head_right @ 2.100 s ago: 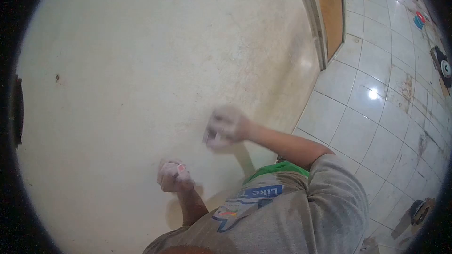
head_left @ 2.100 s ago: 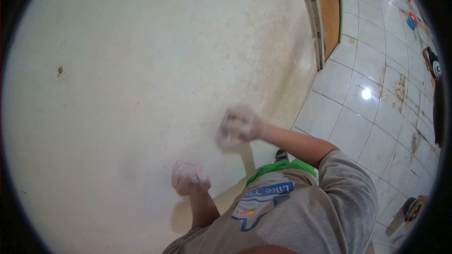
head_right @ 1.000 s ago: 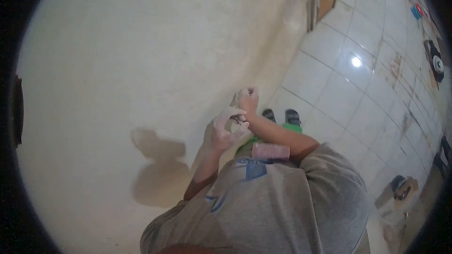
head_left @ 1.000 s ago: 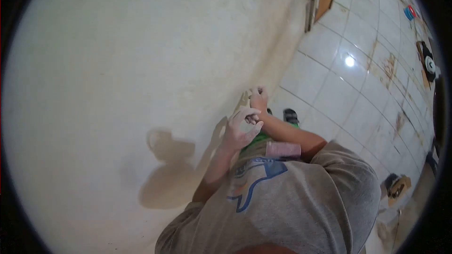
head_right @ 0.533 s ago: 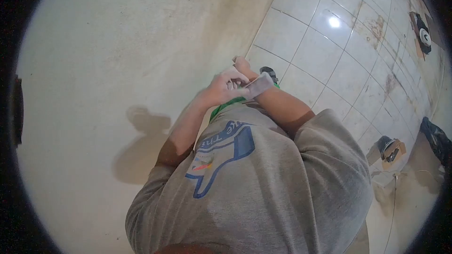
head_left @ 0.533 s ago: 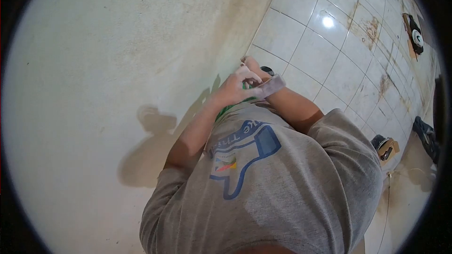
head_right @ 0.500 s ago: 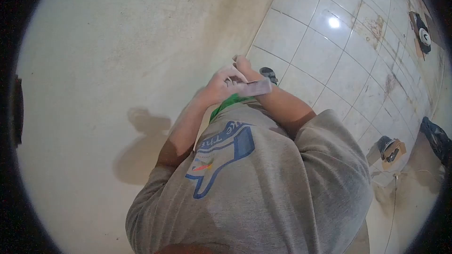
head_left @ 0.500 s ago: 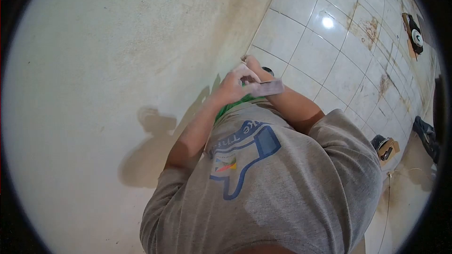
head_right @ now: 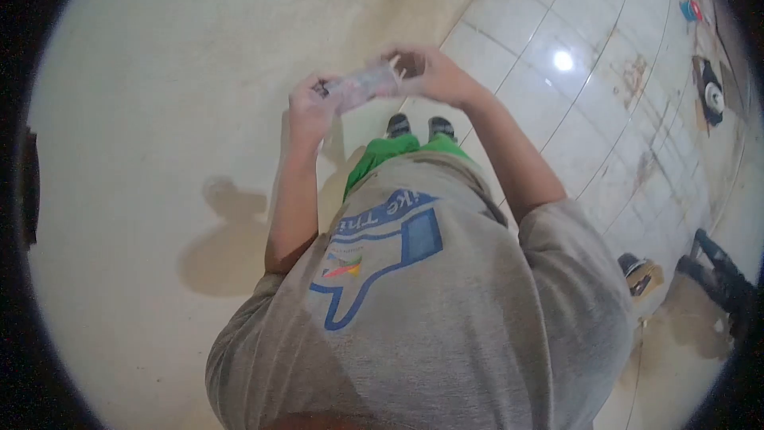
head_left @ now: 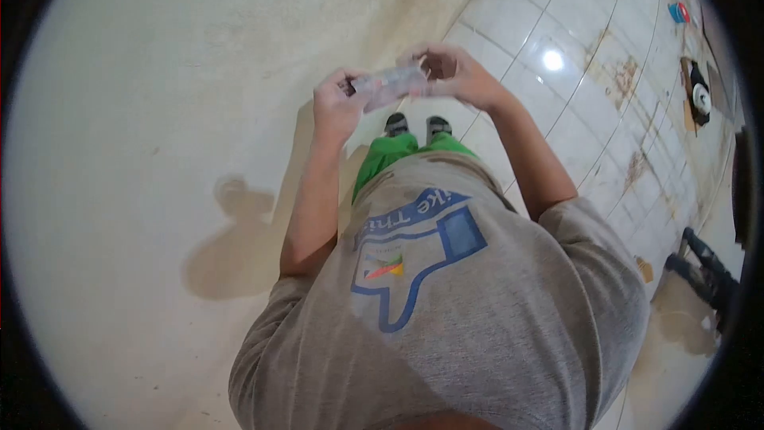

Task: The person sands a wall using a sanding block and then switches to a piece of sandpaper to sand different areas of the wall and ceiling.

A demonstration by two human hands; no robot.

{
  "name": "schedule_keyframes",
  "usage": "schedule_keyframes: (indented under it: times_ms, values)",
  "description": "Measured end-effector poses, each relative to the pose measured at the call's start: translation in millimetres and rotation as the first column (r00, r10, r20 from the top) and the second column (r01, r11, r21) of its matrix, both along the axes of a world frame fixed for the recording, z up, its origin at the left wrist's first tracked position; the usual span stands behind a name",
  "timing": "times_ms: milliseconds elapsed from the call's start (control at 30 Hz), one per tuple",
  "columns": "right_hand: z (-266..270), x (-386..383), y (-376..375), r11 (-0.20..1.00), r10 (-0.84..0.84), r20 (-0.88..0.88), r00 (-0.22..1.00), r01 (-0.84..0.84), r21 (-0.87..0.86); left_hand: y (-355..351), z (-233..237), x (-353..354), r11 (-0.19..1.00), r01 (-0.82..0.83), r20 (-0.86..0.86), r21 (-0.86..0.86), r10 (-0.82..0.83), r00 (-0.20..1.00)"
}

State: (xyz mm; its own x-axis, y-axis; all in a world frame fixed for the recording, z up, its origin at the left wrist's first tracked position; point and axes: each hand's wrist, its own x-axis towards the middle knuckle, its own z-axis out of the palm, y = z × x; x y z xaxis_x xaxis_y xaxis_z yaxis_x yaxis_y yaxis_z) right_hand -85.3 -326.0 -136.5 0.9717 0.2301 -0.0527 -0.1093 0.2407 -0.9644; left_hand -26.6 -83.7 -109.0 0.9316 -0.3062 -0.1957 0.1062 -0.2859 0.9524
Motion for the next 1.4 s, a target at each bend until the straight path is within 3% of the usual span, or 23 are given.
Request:
schedule_keyframes:
  times_ms: [67,100,167,200,267,367,400,433,467,567,667,767,867,900,967,1033,1133,1167,1233,1333,1400]
  values:
    - [15.5,-2.2,-3.6,0.966,0.099,0.117,0.988,-0.068,-0.248,2.1,1.2,-4.0,1.0,0.007,-0.048,-0.008,-0.008,0.999]
    - [22.3,-1.8,-2.0,0.942,0.072,0.151,0.986,-0.018,-0.335,4.1,-1.4,-6.0,1.0,0.016,-0.085,-0.013,-0.017,0.996]
    - [30.7,1.9,-3.8,0.93,0.075,0.2,0.977,0.004,-0.368,4.4,4.8,-10.9,1.0,0.028,-0.128,-0.007,-0.029,0.991]
    - [35.1,3.2,-4.4,0.923,0.07,0.221,0.973,0.021,-0.384,7.2,8.1,-10.1,0.992,0.033,-0.172,-0.123,-0.054,0.984]
    - [39.7,6.5,-4.7,0.953,0.004,0.162,0.987,0.045,-0.301,10.9,13.8,-11.0,0.936,0.03,-0.258,-0.351,-0.127,0.958]
    - [31.6,15.6,-7.3,0.984,-0.025,0.103,0.994,0.043,-0.174,-1.0,38.1,-18.0,0.946,0.014,-0.166,-0.323,-0.071,0.984]
    - [36.1,14.6,-4.9,0.995,-0.009,0.075,0.997,0.016,-0.096,-6.0,38.8,-17.8,0.948,0.029,-0.057,-0.316,-0.049,0.997]
    - [39.0,14.6,-2.2,1.0,0.008,0.046,0.999,-0.007,-0.011,-10.9,39.5,-18.1,0.953,0.043,0.051,-0.301,-0.028,0.998]
    - [36.7,17.1,-1.2,0.998,0.046,0.077,0.996,-0.043,-0.041,-11.8,40.7,-16.5,0.958,0.057,0.156,-0.28,-0.013,0.988]
    - [43.6,20.7,-1.1,0.976,0.133,0.157,0.979,-0.101,-0.195,-12.7,58.8,-6.8,0.994,0.072,0.482,0.083,-0.103,0.87]
    - [37.0,27.3,2.6,0.968,0.189,0.03,0.982,-0.181,-0.176,-12.2,70.0,4.5,0.916,0.177,0.549,0.361,-0.362,0.754]
    - [55.0,26.5,9.7,0.957,0.203,0.171,0.964,-0.159,-0.241,-20.0,79.5,5.3,0.928,0.187,0.524,0.322,-0.339,0.782]
    - [46.6,25.5,17.5,0.976,0.214,0.221,0.951,-0.203,-0.074,-21.7,76.0,8.2,0.988,0.093,0.336,0.12,-0.129,0.933]
    - [54.7,21.4,19.8,0.979,0.196,0.051,0.979,-0.198,0.053,-19.5,73.5,7.8,0.999,0.054,0.208,0.002,-0.053,0.977]
    - [62.6,1.5,20.9,0.961,0.105,-0.099,0.99,-0.075,0.266,-13.4,72.4,-6.3,0.972,-0.071,-0.07,-0.224,0.057,0.996]
    - [76.4,-4.1,22.1,0.908,0.069,-0.171,0.983,0.009,0.418,-16.3,84.5,-8.7,0.915,-0.058,-0.203,-0.399,-0.027,0.979]
    - [93.4,-6.0,18.6,0.863,0.09,-0.16,0.983,0.003,0.504,-21.9,99.2,-7.4,0.828,-0.074,-0.329,-0.556,-0.138,0.934]
    - [92.9,3.2,17.5,0.889,0.058,-0.158,0.986,0.021,0.458,-23.6,100.7,2.9,0.804,-0.083,-0.363,-0.589,-0.171,0.916]
    - [91.7,12.5,15.3,0.933,-0.005,-0.135,0.991,0.053,0.356,-37.5,102.9,10.1,0.907,-0.059,-0.079,-0.417,0.029,0.996]
    - [110.5,8.3,6.1,0.994,-0.042,-0.071,0.997,0.05,0.102,-32.5,95.5,17.6,0.973,0.065,0.291,-0.22,0.001,0.957]
    - [129.8,5.1,-5.4,0.996,0.012,0.167,0.986,0.003,-0.092,-27.8,94.1,18.6,0.975,0.134,0.375,-0.177,-0.059,0.925]
